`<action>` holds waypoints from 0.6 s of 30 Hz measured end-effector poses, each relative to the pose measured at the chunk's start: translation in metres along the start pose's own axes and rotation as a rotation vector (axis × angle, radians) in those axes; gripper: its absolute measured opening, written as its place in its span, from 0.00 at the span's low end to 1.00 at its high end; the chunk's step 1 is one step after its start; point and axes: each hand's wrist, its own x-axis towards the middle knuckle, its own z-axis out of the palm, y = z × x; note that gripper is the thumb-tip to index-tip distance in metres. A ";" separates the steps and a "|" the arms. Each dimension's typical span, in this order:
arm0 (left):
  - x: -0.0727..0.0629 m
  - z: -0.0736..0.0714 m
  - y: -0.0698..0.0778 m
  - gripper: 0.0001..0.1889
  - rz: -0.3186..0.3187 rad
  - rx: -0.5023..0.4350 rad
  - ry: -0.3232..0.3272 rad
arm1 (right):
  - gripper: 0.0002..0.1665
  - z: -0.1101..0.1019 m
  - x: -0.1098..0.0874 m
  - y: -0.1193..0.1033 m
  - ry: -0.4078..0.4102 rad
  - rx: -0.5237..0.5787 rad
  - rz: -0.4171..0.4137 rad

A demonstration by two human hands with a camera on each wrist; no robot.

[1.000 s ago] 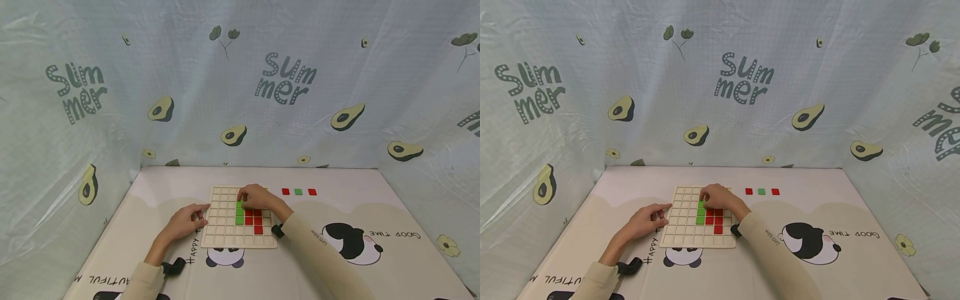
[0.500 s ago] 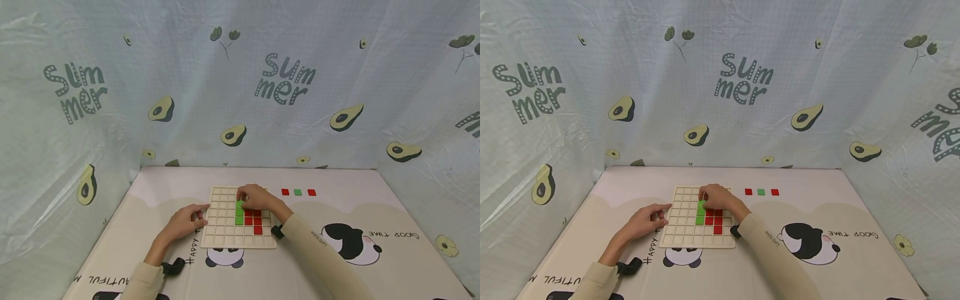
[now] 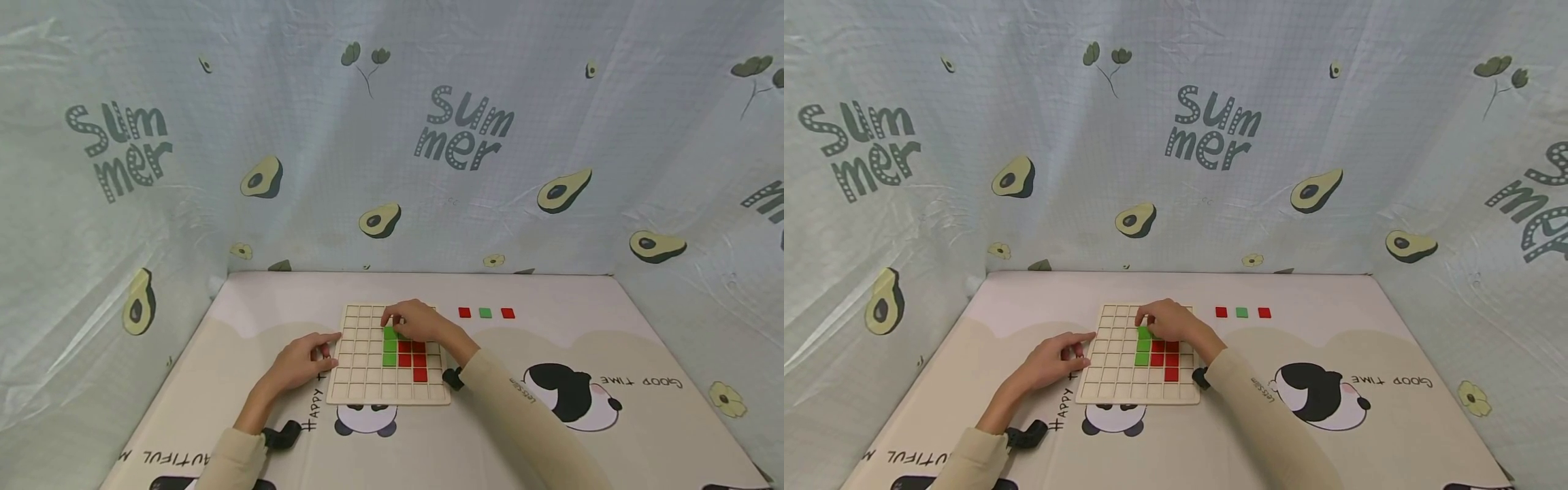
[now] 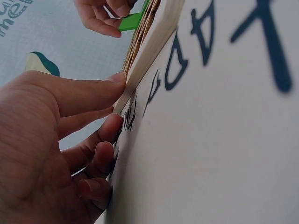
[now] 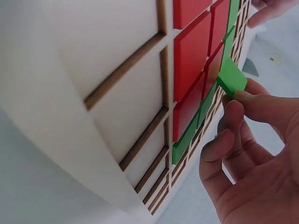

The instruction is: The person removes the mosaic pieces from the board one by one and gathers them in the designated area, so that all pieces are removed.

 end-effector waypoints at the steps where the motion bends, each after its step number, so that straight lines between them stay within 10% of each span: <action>1: 0.000 0.000 0.000 0.27 -0.002 0.001 0.000 | 0.17 0.000 0.000 0.000 -0.002 -0.006 0.003; 18: -0.002 -0.001 0.002 0.27 -0.013 -0.004 0.001 | 0.18 -0.005 -0.007 0.009 0.060 0.030 -0.052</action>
